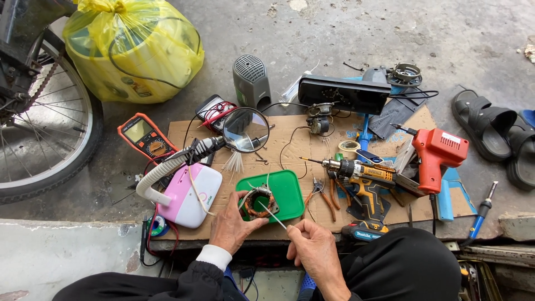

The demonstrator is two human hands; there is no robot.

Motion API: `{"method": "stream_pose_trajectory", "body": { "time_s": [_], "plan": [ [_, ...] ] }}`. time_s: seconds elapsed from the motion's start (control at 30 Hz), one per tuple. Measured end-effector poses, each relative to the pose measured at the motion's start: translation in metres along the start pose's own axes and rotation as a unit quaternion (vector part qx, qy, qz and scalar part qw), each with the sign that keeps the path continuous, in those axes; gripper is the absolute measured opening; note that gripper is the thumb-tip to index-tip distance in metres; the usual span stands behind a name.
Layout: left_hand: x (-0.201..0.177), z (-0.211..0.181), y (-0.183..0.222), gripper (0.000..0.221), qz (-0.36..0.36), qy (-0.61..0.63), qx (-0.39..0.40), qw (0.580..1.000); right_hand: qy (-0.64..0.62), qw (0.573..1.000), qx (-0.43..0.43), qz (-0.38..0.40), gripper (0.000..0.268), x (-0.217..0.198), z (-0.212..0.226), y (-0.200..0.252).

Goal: The person is using a white string and a small tool to tie and secure the copper windings of an electric motor stator.

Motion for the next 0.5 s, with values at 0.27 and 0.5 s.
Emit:
{"method": "stream_pose_trajectory", "body": {
  "time_s": [0.27,0.5],
  "plan": [
    [-0.026,0.010,0.009,0.080,0.099,0.005,-0.030,0.995,-0.011,1.000,-0.002,0.018,0.031,0.009,0.005,-0.009],
    [-0.040,0.010,0.001,0.032,-0.011,-0.063,0.020,0.998,-0.018,1.000,-0.010,0.009,0.031,0.009,0.008,-0.008]
  ]
}}
Point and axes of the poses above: each hand's wrist, its own y-axis away from the middle knuckle, its own x-axis out of the palm, z = x × y, the point moved 7 cm from there along -y, towards the middle knuckle, and after that the axes turned 14 degrees about z, right-handed, at the moved point
